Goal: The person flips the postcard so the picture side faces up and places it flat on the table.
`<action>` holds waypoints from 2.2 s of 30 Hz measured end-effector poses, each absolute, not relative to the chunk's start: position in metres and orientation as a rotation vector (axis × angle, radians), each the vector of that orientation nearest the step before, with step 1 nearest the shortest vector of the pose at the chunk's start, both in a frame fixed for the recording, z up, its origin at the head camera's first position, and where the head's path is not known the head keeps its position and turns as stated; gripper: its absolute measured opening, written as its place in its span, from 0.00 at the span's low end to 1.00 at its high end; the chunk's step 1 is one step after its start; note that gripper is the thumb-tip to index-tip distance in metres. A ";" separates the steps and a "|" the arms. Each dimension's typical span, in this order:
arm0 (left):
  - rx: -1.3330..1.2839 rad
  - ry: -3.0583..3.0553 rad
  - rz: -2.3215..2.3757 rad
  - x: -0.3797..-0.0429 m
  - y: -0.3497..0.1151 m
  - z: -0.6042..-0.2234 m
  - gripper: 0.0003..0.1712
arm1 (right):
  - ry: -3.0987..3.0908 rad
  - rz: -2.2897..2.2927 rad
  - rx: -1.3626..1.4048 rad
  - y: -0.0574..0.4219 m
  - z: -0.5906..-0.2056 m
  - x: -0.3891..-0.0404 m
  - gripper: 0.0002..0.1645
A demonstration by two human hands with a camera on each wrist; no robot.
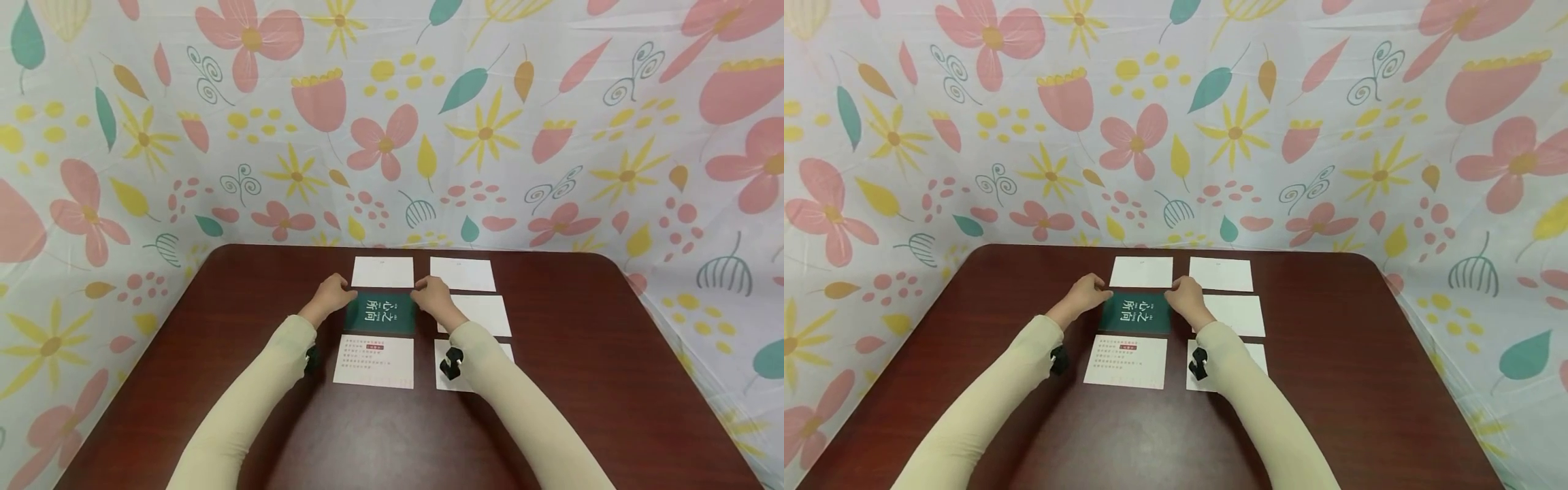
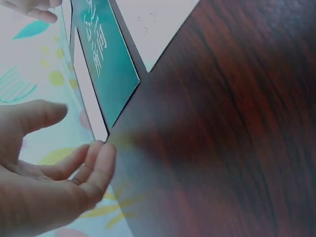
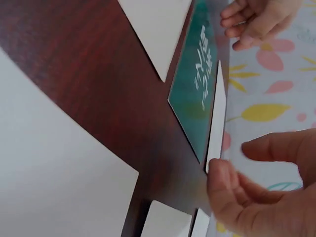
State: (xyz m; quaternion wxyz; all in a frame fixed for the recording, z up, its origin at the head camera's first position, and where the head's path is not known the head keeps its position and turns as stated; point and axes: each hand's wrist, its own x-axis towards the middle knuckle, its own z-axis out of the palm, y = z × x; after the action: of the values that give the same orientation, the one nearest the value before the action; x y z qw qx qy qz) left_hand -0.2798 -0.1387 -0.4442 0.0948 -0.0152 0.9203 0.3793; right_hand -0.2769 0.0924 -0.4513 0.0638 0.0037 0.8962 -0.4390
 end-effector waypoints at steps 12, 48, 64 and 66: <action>-0.073 2.604 1.547 -0.304 -0.137 -0.459 0.29 | 2.532 -1.620 -0.010 0.091 -0.458 -0.302 0.30; -0.227 2.472 1.781 -0.313 -0.118 -0.453 0.29 | 2.335 -1.859 0.242 0.077 -0.450 -0.309 0.34; -0.338 2.495 1.826 -0.307 -0.124 -0.452 0.23 | 2.310 -1.945 0.319 0.080 -0.449 -0.303 0.32; -0.341 2.495 1.826 -0.306 -0.124 -0.451 0.22 | 2.300 -1.950 0.322 0.081 -0.449 -0.303 0.32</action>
State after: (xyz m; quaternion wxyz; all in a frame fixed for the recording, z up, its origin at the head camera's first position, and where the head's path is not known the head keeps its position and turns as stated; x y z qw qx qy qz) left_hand -0.3060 -0.1243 -0.4514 0.0155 -0.1096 0.8020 0.5870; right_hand -0.3029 0.0811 -0.4491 0.0546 0.1061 0.7572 -0.6422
